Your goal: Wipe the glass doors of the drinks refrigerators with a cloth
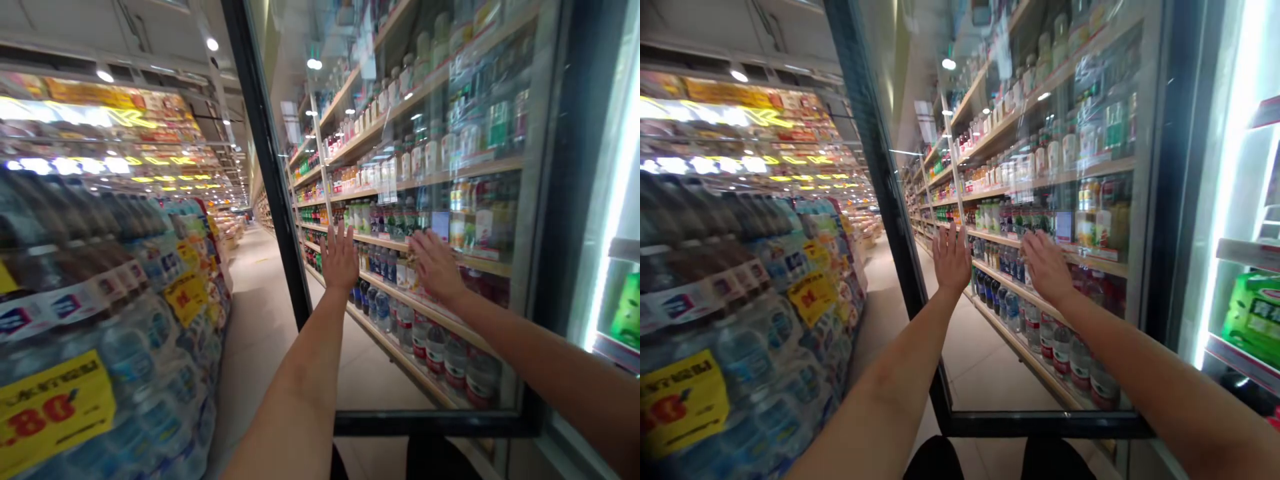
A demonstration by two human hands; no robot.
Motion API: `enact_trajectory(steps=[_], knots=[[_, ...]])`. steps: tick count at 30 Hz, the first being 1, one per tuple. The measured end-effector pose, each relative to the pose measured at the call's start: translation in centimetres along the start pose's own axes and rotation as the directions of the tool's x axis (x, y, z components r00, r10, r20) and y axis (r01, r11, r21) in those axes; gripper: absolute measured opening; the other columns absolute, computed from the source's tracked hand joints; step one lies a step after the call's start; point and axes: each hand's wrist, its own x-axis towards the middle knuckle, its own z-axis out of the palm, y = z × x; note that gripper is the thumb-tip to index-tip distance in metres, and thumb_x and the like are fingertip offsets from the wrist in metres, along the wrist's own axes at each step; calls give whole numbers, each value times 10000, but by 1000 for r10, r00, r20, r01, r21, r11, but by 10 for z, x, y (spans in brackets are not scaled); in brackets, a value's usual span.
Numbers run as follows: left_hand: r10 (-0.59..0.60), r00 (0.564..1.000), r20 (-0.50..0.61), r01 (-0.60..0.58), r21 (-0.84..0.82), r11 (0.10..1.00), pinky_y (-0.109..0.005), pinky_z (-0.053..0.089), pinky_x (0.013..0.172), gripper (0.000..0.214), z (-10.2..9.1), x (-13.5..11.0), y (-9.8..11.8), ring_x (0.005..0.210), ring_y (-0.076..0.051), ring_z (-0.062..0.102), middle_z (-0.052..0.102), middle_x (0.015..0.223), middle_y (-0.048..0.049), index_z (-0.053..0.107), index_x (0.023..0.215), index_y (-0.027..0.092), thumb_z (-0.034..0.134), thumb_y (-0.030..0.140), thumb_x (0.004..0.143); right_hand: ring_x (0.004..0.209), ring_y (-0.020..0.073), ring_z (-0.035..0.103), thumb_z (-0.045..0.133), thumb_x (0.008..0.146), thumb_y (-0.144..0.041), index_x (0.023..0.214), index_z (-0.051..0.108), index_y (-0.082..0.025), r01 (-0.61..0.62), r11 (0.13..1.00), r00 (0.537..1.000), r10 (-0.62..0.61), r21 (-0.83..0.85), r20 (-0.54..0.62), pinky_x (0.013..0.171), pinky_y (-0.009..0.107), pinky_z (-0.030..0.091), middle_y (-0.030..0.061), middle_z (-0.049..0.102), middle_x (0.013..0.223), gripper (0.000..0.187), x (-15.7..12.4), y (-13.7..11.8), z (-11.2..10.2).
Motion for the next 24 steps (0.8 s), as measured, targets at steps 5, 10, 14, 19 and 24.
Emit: enact_trajectory(steps=[5, 10, 14, 19, 24], knots=[[19, 999, -28, -19, 4, 1000, -514, 81, 1283, 556, 5, 0, -4, 1558, -241, 17, 250, 1648, -92, 342, 1570, 183, 413, 280, 1027, 1512, 270, 321, 384, 984, -157, 1576, 317, -252, 176, 984, 976, -179, 36, 128, 1216, 544, 324, 68, 454, 1570, 603, 28, -7, -5], [5, 1000, -3, -5, 0, 1000, -516, 79, 1284, 573, 6, -1, -4, 1559, -239, 19, 241, 1652, -84, 325, 1577, 192, 425, 281, 1020, 1538, 267, 260, 410, 973, -190, 1578, 295, -155, -114, 988, 985, 126, 103, -117, 1249, 504, 308, 146, 307, 1634, 617, 59, -5, -11], [16, 1000, -15, -16, 11, 1000, -513, 77, 1283, 561, 5, 0, -3, 1559, -238, 16, 245, 1651, -85, 338, 1571, 189, 417, 279, 1022, 1520, 259, 304, 394, 988, -163, 1525, 405, -174, 38, 995, 998, -33, 92, -48, 1246, 516, 304, 125, 479, 1535, 537, 38, -13, 1], [34, 998, -53, -33, 10, 999, -503, 93, 1281, 556, 4, 1, -4, 1557, -234, 28, 276, 1638, -101, 348, 1565, 169, 411, 270, 1021, 1507, 243, 334, 383, 997, -142, 1530, 409, -236, 208, 977, 972, -212, 41, 101, 1229, 506, 319, 59, 478, 1553, 542, 39, -16, 3], [21, 998, -60, -22, -20, 1000, -502, 104, 1281, 561, 3, 1, -4, 1556, -233, 52, 284, 1633, -97, 351, 1564, 181, 421, 267, 1014, 1518, 266, 310, 376, 999, -172, 1577, 325, -233, -44, 999, 997, 45, 21, -57, 1236, 550, 295, 87, 459, 1563, 584, 49, -22, 4]])
